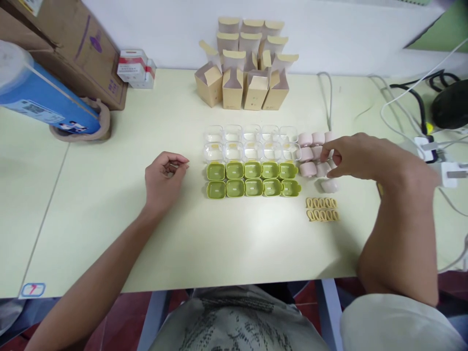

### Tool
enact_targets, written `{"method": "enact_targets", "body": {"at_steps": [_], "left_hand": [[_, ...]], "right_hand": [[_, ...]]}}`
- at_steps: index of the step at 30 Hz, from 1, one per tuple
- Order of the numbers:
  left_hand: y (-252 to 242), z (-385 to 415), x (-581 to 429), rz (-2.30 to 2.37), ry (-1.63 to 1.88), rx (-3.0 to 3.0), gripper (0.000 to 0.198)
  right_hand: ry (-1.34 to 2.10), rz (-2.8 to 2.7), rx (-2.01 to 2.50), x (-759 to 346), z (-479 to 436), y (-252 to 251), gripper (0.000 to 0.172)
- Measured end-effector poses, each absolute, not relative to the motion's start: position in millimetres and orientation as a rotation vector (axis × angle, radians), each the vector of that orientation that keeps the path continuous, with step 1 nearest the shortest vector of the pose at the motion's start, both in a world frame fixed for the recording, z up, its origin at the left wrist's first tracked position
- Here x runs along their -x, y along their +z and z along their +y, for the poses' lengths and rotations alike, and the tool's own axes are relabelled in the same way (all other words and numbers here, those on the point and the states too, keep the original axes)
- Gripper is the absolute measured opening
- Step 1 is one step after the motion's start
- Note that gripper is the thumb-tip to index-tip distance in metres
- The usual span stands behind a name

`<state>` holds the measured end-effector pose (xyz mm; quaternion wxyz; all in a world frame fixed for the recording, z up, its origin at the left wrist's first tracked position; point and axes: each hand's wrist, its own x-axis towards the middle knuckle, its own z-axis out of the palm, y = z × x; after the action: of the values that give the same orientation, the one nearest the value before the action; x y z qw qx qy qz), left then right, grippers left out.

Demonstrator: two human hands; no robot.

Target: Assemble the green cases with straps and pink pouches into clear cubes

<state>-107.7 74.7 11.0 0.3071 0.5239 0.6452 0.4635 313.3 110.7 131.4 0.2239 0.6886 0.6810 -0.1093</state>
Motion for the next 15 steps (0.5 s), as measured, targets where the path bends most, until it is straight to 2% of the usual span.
{"method": "enact_targets", "body": {"at_steps": [3,9,15], "left_hand": [[10.5,74.6,108.2,1.702,1.227,-1.399,0.011],[13.4,73.2,107.0,1.72,1.208,-1.417,0.009],[14.5,73.1,106.6,1.707,1.214,-1.414,0.009]], "right_hand": [[-0.297,1.748,-1.844,-308.9,111.2,133.8,0.019],[-0.316,1.806,-1.841,-312.5,112.4,134.3,0.014],[-0.335,1.828,-1.858,-309.4,112.2,135.8,0.017]]}}
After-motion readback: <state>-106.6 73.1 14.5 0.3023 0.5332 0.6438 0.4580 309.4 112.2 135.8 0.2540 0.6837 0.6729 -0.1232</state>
